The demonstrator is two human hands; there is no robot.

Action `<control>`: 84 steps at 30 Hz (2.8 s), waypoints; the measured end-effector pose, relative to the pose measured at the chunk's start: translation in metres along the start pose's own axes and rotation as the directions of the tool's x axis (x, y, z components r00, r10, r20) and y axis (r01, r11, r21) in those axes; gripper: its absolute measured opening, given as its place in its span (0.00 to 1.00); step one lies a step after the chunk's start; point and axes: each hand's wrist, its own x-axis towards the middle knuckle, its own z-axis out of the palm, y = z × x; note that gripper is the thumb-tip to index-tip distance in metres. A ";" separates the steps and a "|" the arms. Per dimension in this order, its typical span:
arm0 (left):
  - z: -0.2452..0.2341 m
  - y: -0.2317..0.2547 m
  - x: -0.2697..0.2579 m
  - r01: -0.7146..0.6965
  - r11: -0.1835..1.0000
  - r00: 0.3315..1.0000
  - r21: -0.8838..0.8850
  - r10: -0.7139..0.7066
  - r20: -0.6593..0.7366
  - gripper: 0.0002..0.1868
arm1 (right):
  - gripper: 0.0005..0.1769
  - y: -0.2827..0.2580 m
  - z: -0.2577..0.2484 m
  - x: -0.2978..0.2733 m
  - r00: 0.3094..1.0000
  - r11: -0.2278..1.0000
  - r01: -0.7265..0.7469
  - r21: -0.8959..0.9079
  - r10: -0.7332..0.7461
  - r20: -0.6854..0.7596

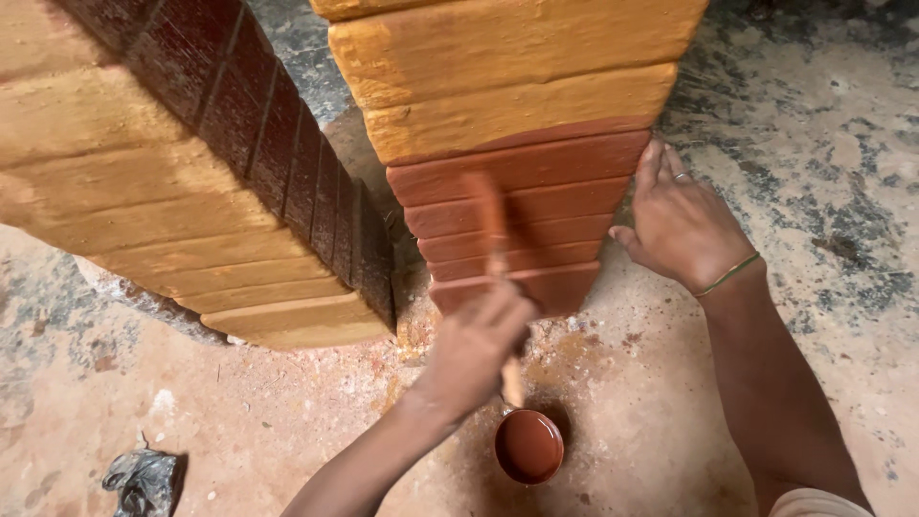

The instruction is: The person paints the lower section of a wooden pillar with reddish-brown paint using a brush. They repeatedly dip the brush into a small container and apply paint to the grooved surface, working from the bottom upward along the pillar's side.

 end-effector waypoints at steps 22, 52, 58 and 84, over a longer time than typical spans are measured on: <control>0.001 -0.068 -0.101 0.460 0.886 0.855 -0.056 -0.459 -0.242 0.07 | 0.61 0.007 0.012 0.004 0.998 0.998 0.040 0.054 -0.038 -0.048; 0.056 -0.080 -0.117 0.261 0.964 0.926 -0.057 -0.266 -0.267 0.05 | 0.61 0.001 0.006 0.003 1.000 0.999 -0.007 0.052 0.006 0.014; 0.100 -0.051 -0.064 -0.033 0.999 0.999 0.035 0.032 0.031 0.15 | 0.62 -0.001 0.009 0.006 0.997 0.998 -0.060 0.012 0.059 0.048; 0.127 -0.095 -0.128 0.326 0.928 0.918 -0.181 -0.357 -0.175 0.04 | 0.62 0.000 0.018 0.006 0.998 0.999 0.016 -0.038 -0.018 -0.065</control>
